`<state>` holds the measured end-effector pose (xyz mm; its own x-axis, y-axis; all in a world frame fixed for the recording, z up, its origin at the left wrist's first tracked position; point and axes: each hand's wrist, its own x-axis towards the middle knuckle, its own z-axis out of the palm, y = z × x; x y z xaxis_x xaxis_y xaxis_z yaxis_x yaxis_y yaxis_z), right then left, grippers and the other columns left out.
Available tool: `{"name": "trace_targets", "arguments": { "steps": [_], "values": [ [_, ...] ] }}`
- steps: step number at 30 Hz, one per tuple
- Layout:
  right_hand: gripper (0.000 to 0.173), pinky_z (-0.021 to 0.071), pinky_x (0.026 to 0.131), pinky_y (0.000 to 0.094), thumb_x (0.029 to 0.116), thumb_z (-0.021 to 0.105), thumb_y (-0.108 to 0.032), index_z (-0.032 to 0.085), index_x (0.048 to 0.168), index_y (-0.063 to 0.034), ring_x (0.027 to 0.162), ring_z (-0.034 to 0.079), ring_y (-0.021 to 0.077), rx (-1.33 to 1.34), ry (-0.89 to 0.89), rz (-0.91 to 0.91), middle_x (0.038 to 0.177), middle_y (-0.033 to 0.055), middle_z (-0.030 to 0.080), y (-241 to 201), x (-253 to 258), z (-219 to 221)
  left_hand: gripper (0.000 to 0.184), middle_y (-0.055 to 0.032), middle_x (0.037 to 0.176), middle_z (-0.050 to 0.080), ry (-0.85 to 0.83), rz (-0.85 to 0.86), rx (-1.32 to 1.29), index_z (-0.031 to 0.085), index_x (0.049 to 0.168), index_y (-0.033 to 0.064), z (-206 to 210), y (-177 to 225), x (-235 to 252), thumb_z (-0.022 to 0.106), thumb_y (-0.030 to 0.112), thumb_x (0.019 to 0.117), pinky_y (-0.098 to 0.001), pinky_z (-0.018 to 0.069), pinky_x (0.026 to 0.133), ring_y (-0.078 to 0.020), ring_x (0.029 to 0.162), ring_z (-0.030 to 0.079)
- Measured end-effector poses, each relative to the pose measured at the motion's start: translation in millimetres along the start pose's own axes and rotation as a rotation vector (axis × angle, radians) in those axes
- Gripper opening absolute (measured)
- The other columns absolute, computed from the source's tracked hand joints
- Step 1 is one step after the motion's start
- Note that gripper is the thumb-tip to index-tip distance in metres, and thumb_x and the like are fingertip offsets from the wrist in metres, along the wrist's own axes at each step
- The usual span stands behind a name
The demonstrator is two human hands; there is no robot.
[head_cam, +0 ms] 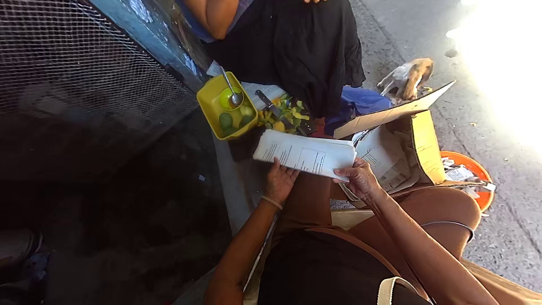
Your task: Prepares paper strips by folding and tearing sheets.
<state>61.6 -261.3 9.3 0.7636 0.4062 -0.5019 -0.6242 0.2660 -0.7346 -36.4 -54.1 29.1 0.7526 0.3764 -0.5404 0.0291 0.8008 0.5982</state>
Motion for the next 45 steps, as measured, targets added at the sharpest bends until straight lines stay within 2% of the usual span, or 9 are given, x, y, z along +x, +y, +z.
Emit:
{"name": "trace_targets", "arguments": {
  "steps": [5,14,18,20,24,28,37,42,45],
  "values": [
    [0.034,0.0639,0.065,0.0333,0.0677,0.071,0.011,0.064,0.098,-0.0025,0.071,0.073,0.0169,-0.157,-0.098,-0.061,0.083,0.0066,0.075,4.0,-8.9,-1.0,0.034,-0.0082,0.122,0.067,0.120,0.128,-0.091,0.051,0.136,0.0140,22.8,1.2,23.4,0.035,0.032,0.1118,-0.0451,0.0568,0.094,-0.0222,0.112,0.067],
    [0.033,0.0513,0.108,0.0363,0.0955,0.052,0.006,0.077,0.114,-0.0028,0.124,0.064,0.0197,-0.467,-0.418,-0.558,0.127,0.0122,0.071,16.3,5.3,-21.8,0.038,0.0001,0.110,0.074,0.060,0.103,-0.206,0.064,0.117,0.0155,21.7,-2.3,43.4,0.032,0.037,0.1118,-0.0440,0.0575,0.094,-0.0181,0.104,0.071],
    [0.033,0.0529,0.105,0.0354,0.0928,0.051,0.007,0.079,0.106,-0.0028,0.120,0.066,0.0197,-0.407,-0.330,-0.498,0.121,0.0119,0.073,19.5,6.6,-21.9,0.066,-0.0003,0.120,0.070,0.051,0.137,-0.239,0.057,0.132,0.0221,33.2,-10.1,35.5,0.040,0.075,0.0962,-0.0510,0.0541,0.099,-0.0218,0.114,0.068],
    [0.029,0.0535,0.104,0.0349,0.0917,0.054,0.007,0.080,0.100,-0.0037,0.118,0.066,0.0190,-0.392,-0.311,-0.494,0.119,0.0113,0.074,20.0,6.9,-21.9,0.058,-0.0037,0.124,0.067,0.048,0.157,-0.224,0.049,0.141,0.0211,39.1,-13.6,30.9,0.048,0.063,0.1003,-0.0534,0.0537,0.099,-0.0255,0.115,0.067],
    [0.027,0.0527,0.106,0.0375,0.0928,0.056,0.004,0.081,0.098,-0.0040,0.121,0.066,0.0217,-0.448,-0.333,-0.602,0.119,0.0137,0.074,22.7,5.8,-23.9,0.015,0.0009,0.095,0.070,0.098,0.148,-0.181,0.063,0.107,0.0171,50.3,-12.5,30.6,0.052,0.028,0.1071,-0.0445,0.0579,0.093,-0.0177,0.095,0.071],
    [0.027,0.0516,0.108,0.0377,0.0921,0.057,0.006,0.081,0.099,-0.0038,0.124,0.065,0.0221,-0.479,-0.344,-0.623,0.121,0.0142,0.073,21.8,5.0,-29.4,0.017,0.0015,0.089,0.065,0.101,0.130,-0.152,0.061,0.112,0.0157,49.1,-15.6,36.2,0.045,0.022,0.1096,-0.0373,0.0590,0.089,-0.0144,0.085,0.069],
    [0.036,0.0505,0.106,0.0310,0.0817,0.060,-0.004,0.074,0.115,-0.0018,0.131,0.056,0.0178,-0.645,-0.695,-0.301,0.142,0.0130,0.059,-14.5,-2.5,-60.1,0.036,-0.0090,0.132,0.068,-0.308,0.284,0.097,0.048,0.144,0.0094,38.0,-8.4,27.6,0.038,0.015,0.1098,-0.0410,0.0518,0.107,-0.0229,0.121,0.066],
    [0.036,0.0575,0.095,0.0325,0.1061,0.045,-0.027,0.064,0.122,-0.0009,0.103,0.070,0.0124,-0.656,-0.562,-0.181,0.113,0.0068,0.073,-45.9,-11.6,-23.9,0.048,-0.0135,0.136,0.066,-0.545,0.240,0.195,0.048,0.145,0.0053,49.2,-14.7,13.7,0.058,0.025,0.1025,-0.0426,0.0489,0.111,-0.0259,0.127,0.062],
    [0.033,0.0578,0.079,0.0224,0.1093,0.043,-0.028,0.068,0.098,-0.0090,0.082,0.068,0.0019,-0.693,-0.494,-0.144,0.085,-0.0046,0.069,-51.6,-11.7,3.3,0.050,-0.0139,0.136,0.066,-0.611,0.194,0.196,0.051,0.144,0.0033,55.7,-19.8,10.9,0.063,0.023,0.1001,-0.0407,0.0495,0.110,-0.0247,0.126,0.064]
  ]
}}
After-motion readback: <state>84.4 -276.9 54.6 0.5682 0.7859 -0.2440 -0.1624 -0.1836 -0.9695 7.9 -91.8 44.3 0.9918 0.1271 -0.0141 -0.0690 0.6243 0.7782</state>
